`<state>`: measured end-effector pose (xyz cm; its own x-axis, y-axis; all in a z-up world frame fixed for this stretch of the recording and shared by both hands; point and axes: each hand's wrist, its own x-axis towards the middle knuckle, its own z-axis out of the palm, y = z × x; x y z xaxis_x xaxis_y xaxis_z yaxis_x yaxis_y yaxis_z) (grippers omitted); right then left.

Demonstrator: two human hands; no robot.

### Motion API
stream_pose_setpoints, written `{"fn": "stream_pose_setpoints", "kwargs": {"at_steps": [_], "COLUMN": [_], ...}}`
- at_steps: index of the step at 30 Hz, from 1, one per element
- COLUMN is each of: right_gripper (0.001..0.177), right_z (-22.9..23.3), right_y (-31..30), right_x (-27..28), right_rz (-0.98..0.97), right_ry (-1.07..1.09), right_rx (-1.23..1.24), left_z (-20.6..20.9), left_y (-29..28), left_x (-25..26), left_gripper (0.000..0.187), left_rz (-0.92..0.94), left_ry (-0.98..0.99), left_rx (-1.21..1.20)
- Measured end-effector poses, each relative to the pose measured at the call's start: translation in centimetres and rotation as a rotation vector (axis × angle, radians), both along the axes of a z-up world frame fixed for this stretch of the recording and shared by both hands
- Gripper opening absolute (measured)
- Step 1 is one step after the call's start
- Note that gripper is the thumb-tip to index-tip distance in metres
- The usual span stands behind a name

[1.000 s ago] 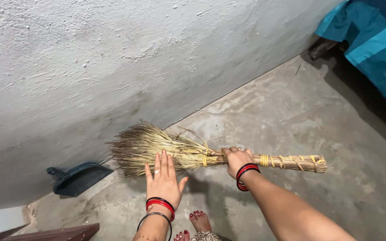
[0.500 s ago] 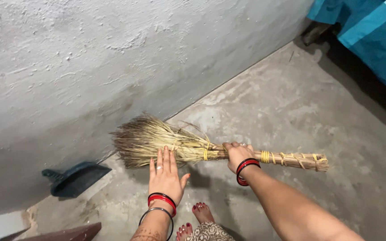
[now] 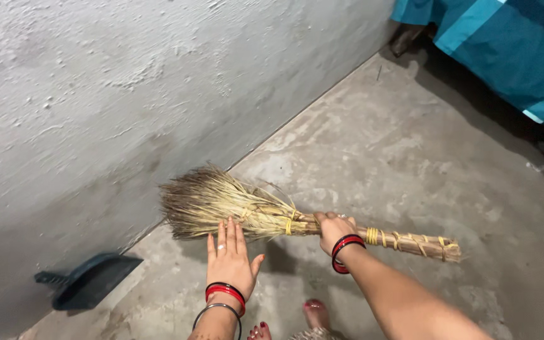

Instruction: The person sweeps white paper scraps off a concrete floor using a grass broom and a dustpan. They gather the scraps by hand and move them into the pan.

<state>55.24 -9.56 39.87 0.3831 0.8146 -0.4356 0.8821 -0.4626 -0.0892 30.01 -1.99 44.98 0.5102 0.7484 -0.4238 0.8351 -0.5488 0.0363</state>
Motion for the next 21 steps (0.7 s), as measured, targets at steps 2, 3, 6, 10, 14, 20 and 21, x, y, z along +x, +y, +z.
{"fn": "stream_pose_setpoints", "kwargs": {"at_steps": [2, 3, 6, 10, 14, 20, 21], "right_gripper": [0.053, 0.054, 0.051, 0.052, 0.049, 0.051, 0.051], "right_z": [-0.4, -0.7, -1.2, -1.4, -1.4, -1.9, -2.0], "right_y": [-0.6, -1.2, -2.2, -4.0, -6.7, -8.7, -9.0], "right_x": [0.8, 1.1, 2.5, 5.0, 7.6, 11.9, 12.5], "right_rz": [-0.022, -0.033, -0.062, -0.094, -0.128, -0.167, -0.161], "right_ry": [0.011, 0.02, 0.009, 0.039, 0.03, 0.026, 0.025], "right_rx": [0.033, 0.043, 0.005, 0.009, -0.001, -0.022, -0.026], "left_z": [-0.2, -0.4, -1.1, -1.7, -1.8, -1.8, -1.8], "left_y": [0.2, -0.1, -0.4, -1.5, -3.7, -5.3, -5.6], "left_x": [0.9, 1.2, 2.8, 5.8, 9.3, 13.9, 14.6], "left_gripper": [0.091, 0.091, 0.091, 0.091, 0.091, 0.091, 0.091], "left_rz": [-0.01, -0.015, -0.036, -0.048, -0.069, -0.097, -0.102], "left_ry": [0.006, 0.012, 0.017, 0.04, 0.024, 0.017, 0.027], "left_rx": [0.002, -0.005, 0.015, 0.003, -0.024, -0.022, -0.025]}}
